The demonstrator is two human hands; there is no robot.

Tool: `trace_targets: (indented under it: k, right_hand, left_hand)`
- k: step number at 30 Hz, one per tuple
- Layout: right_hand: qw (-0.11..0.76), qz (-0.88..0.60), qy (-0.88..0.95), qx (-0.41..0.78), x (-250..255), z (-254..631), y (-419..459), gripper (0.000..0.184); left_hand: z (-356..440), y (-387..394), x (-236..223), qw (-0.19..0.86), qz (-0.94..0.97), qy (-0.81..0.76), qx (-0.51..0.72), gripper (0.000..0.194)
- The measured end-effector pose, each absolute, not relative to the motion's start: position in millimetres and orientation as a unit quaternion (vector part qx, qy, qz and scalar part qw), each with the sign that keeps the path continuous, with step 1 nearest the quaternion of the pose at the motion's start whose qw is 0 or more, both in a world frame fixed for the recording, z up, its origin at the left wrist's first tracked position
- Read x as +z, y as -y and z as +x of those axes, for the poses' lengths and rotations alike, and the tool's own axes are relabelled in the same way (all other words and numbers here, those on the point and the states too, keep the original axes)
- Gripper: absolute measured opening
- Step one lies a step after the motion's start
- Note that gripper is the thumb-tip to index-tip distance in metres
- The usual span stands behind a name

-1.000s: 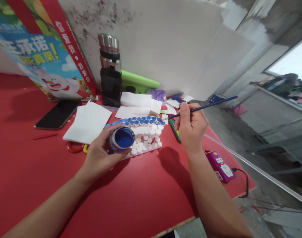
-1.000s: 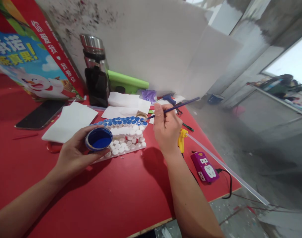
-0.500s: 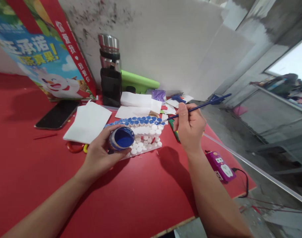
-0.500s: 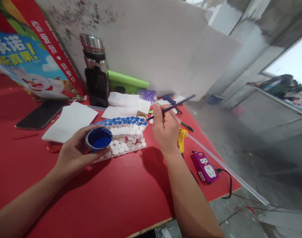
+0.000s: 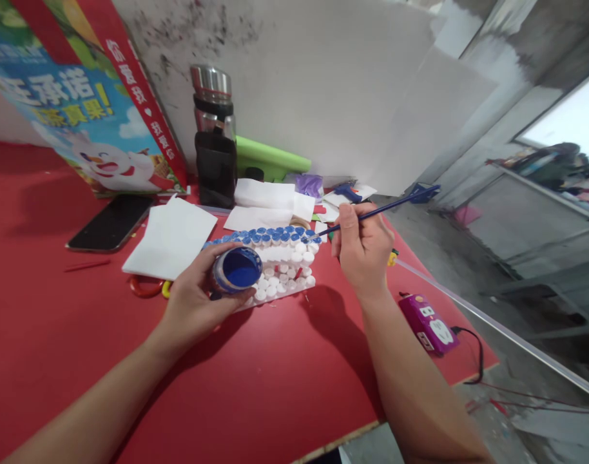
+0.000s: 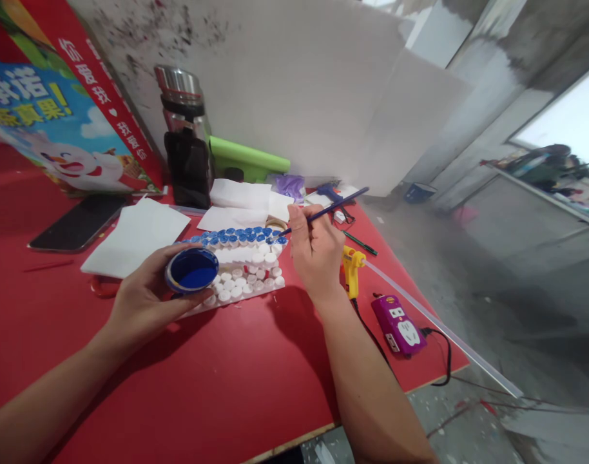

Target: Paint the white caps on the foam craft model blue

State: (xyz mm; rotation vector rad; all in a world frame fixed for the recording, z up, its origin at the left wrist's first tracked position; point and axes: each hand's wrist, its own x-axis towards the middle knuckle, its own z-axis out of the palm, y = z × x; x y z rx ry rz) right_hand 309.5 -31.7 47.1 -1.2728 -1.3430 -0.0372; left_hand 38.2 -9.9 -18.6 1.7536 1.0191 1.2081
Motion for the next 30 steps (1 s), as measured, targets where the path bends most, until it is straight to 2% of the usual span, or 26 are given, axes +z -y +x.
trace_targets:
  k: [15, 23, 30]
  right_hand:
    - [0.591, -0.528, 0.609, -0.029, 50.2, 310.4, 31.5, 0.037]
    - [0.618, -0.539, 0.571, -0.045, 51.1, 312.7, 32.5, 0.039]
    - [0.618, -0.554, 0.556, -0.044, 47.6, 320.3, 25.9, 0.047]
  left_hand:
    - [37.3, 8.9, -19.6, 0.376, 0.691, -0.395, 0.474, 0.067]
    - [36.9, 8.1, -20.9, 0.384, 0.688, -0.391, 0.476, 0.07]
    - [35.5, 7.2, -21.4, 0.382, 0.689, -0.392, 0.475, 0.067]
